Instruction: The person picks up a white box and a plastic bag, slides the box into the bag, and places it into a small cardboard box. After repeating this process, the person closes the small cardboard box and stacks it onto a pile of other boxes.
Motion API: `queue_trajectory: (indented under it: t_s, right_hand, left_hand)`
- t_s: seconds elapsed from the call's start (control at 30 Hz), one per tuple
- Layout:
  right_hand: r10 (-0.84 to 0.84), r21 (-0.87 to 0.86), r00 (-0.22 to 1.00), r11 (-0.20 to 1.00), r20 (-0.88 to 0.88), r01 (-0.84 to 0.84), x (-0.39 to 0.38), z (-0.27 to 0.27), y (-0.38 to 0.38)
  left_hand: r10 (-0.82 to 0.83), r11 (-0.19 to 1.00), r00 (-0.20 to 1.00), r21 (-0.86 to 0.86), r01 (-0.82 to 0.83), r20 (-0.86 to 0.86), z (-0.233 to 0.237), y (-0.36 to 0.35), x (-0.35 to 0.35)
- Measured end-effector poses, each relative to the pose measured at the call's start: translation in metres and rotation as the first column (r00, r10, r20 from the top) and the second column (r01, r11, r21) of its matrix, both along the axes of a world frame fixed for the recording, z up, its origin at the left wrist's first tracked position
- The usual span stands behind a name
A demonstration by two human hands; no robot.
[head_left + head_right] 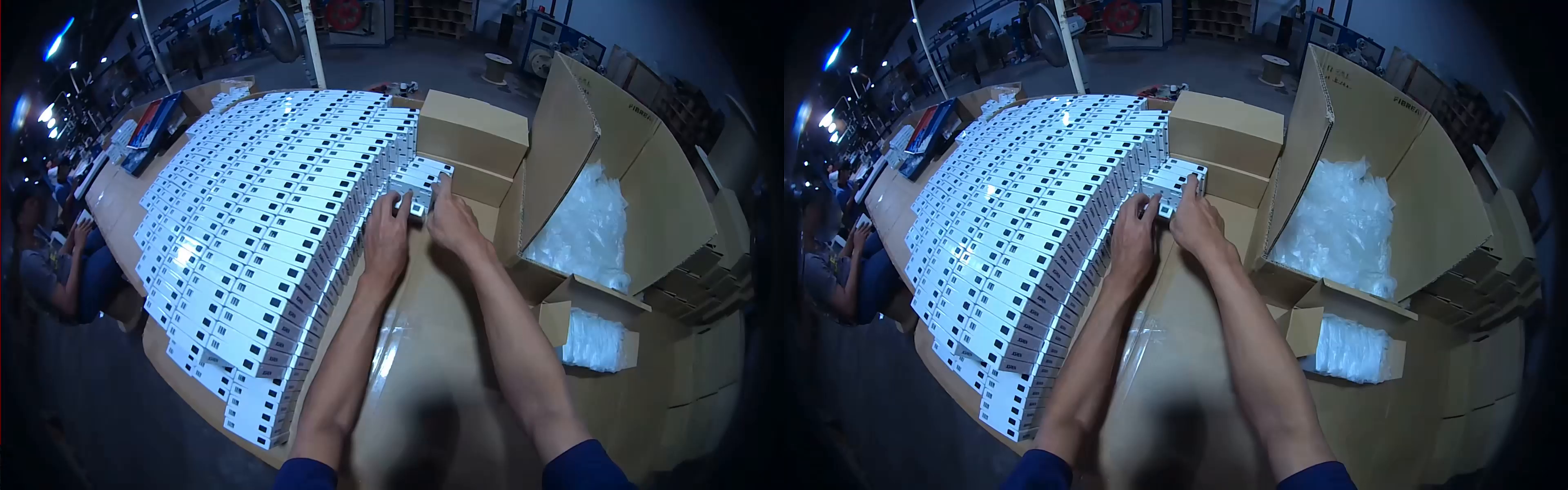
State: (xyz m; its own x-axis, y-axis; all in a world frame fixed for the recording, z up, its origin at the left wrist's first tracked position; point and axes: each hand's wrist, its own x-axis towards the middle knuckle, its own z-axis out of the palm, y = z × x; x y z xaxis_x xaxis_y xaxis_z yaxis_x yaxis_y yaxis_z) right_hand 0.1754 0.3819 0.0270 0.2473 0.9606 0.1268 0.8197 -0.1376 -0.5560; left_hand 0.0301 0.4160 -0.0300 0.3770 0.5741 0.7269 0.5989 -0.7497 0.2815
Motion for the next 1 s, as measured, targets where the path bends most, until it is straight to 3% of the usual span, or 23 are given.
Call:
queue_trajectory:
  t_s: [0.1,0.2,0.27,0.3,0.33,0.37,0.43,0.5,0.53,0.57,0.63,0.67,0.77,0.9,1.0]
  right_hand:
    - [0.033,0.014,0.998,0.999,0.046,-0.033,0.010,-0.017,0.011]
    - [0.084,0.068,0.989,0.995,-0.123,-0.076,0.010,-0.022,0.006]
    - [0.122,0.309,0.985,0.948,-0.121,-0.079,-0.002,-0.013,-0.015]
    - [0.124,0.414,0.985,0.908,-0.118,-0.065,-0.010,-0.009,-0.034]
    - [0.066,0.311,0.968,0.950,-0.240,0.012,-0.020,0.006,-0.059]
    - [0.094,0.446,0.977,0.895,-0.190,0.000,-0.025,0.005,-0.083]
    - [-0.018,0.241,0.971,0.967,-0.238,0.077,-0.034,0.028,-0.141]
    - [0.149,0.154,0.743,0.986,-0.653,-0.062,-0.030,0.047,-0.190]
    - [0.102,0.061,0.571,0.994,-0.815,-0.091,-0.028,0.066,-0.214]
    - [0.108,0.079,0.490,0.994,-0.865,-0.080,-0.022,0.061,-0.228]
    - [0.339,0.450,0.686,0.893,-0.644,-0.019,-0.007,0.049,-0.249]
    - [0.328,0.437,0.644,0.899,-0.691,0.011,0.007,0.055,-0.268]
    - [0.263,0.326,0.441,0.943,-0.858,0.071,0.055,0.078,-0.323]
    - [0.023,0.317,0.664,0.891,-0.747,0.326,0.103,0.099,-0.371]
    - [-0.030,0.423,0.801,0.837,-0.598,0.347,0.133,0.100,-0.392]
  left_hand:
    - [0.027,0.998,1.000,-0.060,-0.027,0.007,0.001,-0.004,-0.004]
    - [0.064,0.998,0.997,-0.011,-0.064,0.042,0.003,-0.022,-0.008]
    - [0.057,0.998,0.996,0.022,-0.059,0.075,0.011,-0.043,-0.016]
    - [0.045,0.998,0.992,-0.049,-0.039,0.119,0.019,-0.057,-0.019]
    - [0.039,0.997,0.984,-0.065,-0.028,0.172,0.028,-0.072,-0.022]
    - [0.033,0.996,0.974,-0.084,-0.015,0.226,0.038,-0.090,-0.024]
    - [0.001,0.971,0.926,-0.223,0.090,0.376,0.059,-0.131,-0.029]
    - [-0.020,0.969,0.936,-0.223,0.104,0.351,0.079,-0.178,-0.032]
    - [-0.056,0.970,0.933,-0.203,0.136,0.356,0.086,-0.201,-0.030]
    - [-0.092,0.968,0.929,-0.185,0.168,0.360,0.094,-0.223,-0.027]
    - [-0.223,0.934,0.918,-0.199,0.297,0.327,0.114,-0.258,-0.016]
    - [-0.324,0.890,0.882,-0.206,0.407,0.341,0.130,-0.267,-0.008]
    - [-0.370,0.639,0.694,-0.374,0.672,0.617,0.147,-0.263,0.017]
    - [-0.548,0.746,0.802,-0.294,0.598,0.239,0.159,-0.217,0.088]
    - [-0.569,0.818,0.817,-0.037,0.574,0.090,0.151,-0.174,0.172]
